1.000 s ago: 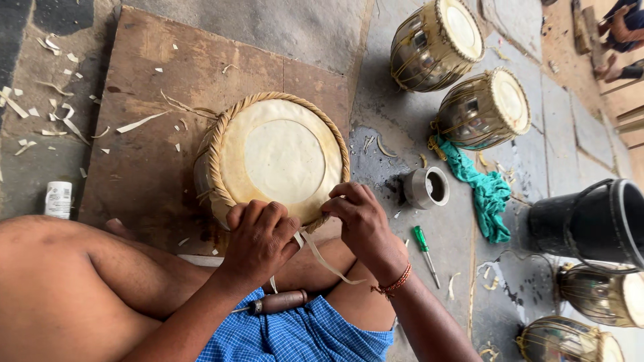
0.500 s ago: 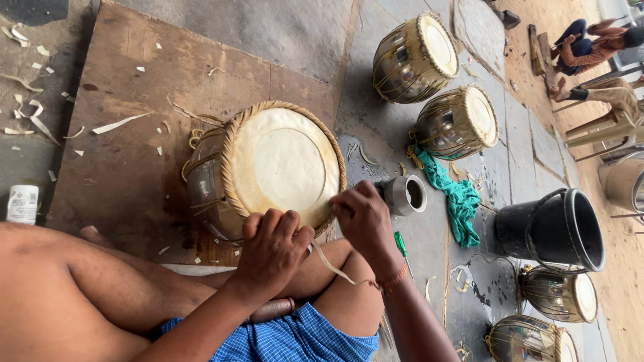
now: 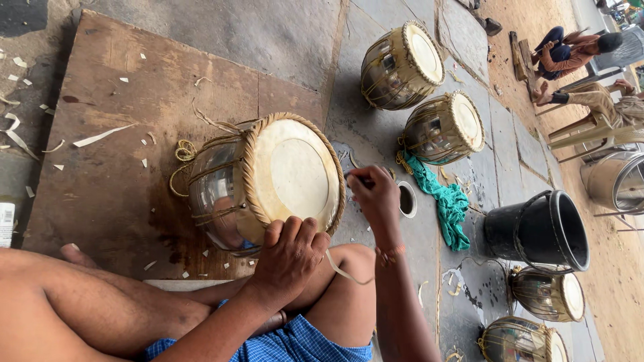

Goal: The person sits on the floor and uses a screwdriver to pull a white strap through the rim of a drum. They repeatedly thread the strap, tighten it, and apply a dark liquid from a small container to the drum's edge using a brush.

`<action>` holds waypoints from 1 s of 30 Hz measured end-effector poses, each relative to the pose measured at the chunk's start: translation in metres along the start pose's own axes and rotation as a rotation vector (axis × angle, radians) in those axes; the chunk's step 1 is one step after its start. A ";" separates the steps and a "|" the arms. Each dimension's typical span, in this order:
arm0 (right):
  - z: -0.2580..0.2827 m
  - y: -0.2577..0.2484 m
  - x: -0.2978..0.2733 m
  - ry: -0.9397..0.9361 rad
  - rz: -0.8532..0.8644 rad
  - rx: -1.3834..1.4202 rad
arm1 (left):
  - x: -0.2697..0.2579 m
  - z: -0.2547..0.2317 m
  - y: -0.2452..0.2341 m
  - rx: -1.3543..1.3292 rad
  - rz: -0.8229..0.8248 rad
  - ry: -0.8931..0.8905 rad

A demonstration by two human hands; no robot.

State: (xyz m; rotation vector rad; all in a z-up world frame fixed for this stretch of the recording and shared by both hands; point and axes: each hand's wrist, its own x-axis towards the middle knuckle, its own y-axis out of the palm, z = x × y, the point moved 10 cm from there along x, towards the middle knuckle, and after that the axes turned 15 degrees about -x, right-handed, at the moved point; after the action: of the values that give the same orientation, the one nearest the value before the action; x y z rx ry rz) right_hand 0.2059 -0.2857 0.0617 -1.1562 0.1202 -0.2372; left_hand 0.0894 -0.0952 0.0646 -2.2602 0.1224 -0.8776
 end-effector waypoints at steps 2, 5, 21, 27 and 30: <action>0.000 0.006 -0.017 -0.015 0.099 -0.075 | 0.000 0.003 -0.001 -0.004 0.002 -0.008; 0.012 0.005 -0.030 -0.178 -0.029 -0.210 | -0.001 0.004 0.000 -0.020 -0.003 0.004; 0.084 0.035 0.068 -0.549 -0.140 -0.234 | 0.012 0.017 -0.015 -0.210 0.003 0.008; 0.095 0.040 0.084 -0.715 -0.018 0.129 | 0.013 0.048 -0.035 -0.280 -0.009 -0.076; 0.015 0.025 0.112 -0.363 0.027 0.481 | 0.006 0.065 -0.049 -0.310 -0.032 -0.107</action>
State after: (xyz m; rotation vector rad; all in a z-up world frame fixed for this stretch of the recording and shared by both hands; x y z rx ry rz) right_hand 0.3205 -0.2905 0.0474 -0.7023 -0.2325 -0.0243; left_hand 0.1274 -0.0228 0.0649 -2.5985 0.1854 -0.7961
